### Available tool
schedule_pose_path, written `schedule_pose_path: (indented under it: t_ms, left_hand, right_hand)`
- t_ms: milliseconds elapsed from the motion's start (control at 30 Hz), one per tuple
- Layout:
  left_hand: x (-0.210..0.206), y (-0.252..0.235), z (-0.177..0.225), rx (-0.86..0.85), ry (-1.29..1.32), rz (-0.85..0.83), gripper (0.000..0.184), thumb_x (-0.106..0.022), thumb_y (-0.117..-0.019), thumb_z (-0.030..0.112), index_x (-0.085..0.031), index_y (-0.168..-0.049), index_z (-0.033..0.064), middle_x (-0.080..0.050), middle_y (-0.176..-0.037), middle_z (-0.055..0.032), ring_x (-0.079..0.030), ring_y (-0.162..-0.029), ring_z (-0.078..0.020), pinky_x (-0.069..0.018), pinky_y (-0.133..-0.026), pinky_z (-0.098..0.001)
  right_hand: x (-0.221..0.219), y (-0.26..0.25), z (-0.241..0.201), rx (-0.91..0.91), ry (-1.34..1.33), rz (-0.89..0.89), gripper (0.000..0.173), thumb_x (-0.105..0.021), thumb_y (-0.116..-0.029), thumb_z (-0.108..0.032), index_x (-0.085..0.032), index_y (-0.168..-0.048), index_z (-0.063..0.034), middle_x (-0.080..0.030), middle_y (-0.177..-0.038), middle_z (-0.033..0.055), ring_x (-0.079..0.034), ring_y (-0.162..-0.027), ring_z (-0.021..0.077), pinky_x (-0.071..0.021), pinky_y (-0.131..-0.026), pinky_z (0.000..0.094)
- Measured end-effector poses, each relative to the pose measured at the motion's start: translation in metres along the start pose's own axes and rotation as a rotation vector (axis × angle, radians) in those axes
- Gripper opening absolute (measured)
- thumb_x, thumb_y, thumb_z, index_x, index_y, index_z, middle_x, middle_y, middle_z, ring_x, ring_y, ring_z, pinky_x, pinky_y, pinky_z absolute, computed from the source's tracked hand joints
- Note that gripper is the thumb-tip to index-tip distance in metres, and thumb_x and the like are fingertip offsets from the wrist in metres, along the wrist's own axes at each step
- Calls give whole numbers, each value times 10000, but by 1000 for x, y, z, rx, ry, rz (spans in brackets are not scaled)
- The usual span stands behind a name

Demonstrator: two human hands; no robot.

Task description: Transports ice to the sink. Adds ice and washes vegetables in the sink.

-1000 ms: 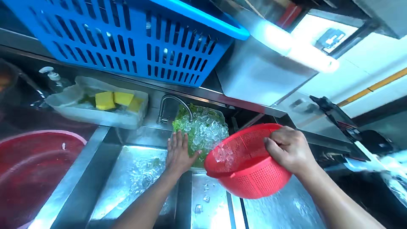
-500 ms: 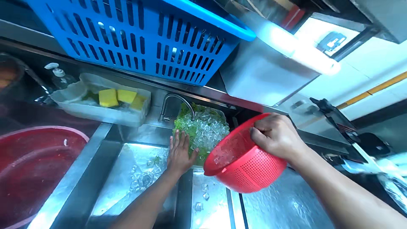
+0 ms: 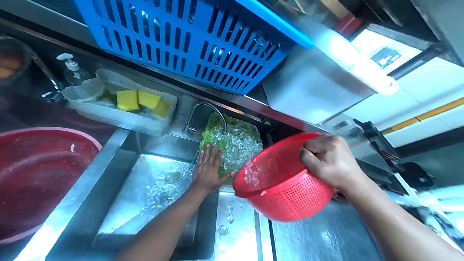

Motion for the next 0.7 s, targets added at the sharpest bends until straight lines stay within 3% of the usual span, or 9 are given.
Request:
schedule_pose_path:
  t_ms: [133,300,500,600,700]
  left_hand:
    - [5,-1,3,-11,-17,-47,1208,-327,-763,982,-321,-1620,130,-169,-1719,-128,-42,-1597,-358,-86,-1279,-582]
    - [7,1,7,0,-40,-38,1207,-380,-754,973,-310,-1624,140,-140,-1724,-132,-45,-1595,-363,-80,-1266,-608]
    - [-1,12,38,-35,-104,-60,1217,-423,-720,983,-310,-1629,181,-115,-1723,-157,-23,-1593,-381,-45,-1226,-703]
    - [-5,9,60,-82,-112,-57,1134,-439,-747,957,-364,-1610,224,-105,-1724,-160,-28,-1590,-399,-52,-1211,-728]
    - [-10,-2,82,-164,-152,-85,980,-416,-838,886,-348,-1612,290,-68,-1734,-133,9,-1591,-394,-26,-1204,-737]
  right_hand:
    - [0,18,3,-31,-19,-12,426,-471,-891,-286,-332,-492,-234,-365,-463,-96,-409,-457,64,-343,-484,333]
    - [15,48,12,-94,-31,70,421,-473,-895,-272,-334,-500,-230,-372,-477,-91,-416,-475,66,-351,-502,324]
    - [15,91,24,-153,-2,45,416,-462,-897,-286,-353,-499,-230,-384,-479,-93,-431,-484,68,-370,-519,341]
    - [17,144,42,-275,-60,146,431,-461,-924,-296,-369,-512,-216,-409,-504,-77,-457,-519,80,-396,-550,344]
    - [3,189,49,-343,-178,258,449,-482,-956,-310,-372,-533,-211,-429,-535,-71,-485,-568,75,-426,-605,322]
Point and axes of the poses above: each hand's wrist, its own y-axis away from the middle knuckle, its own x-axis out of the back of the hand, z = x × y, the point moved 4 cm from there along -y, towards the middle knuckle
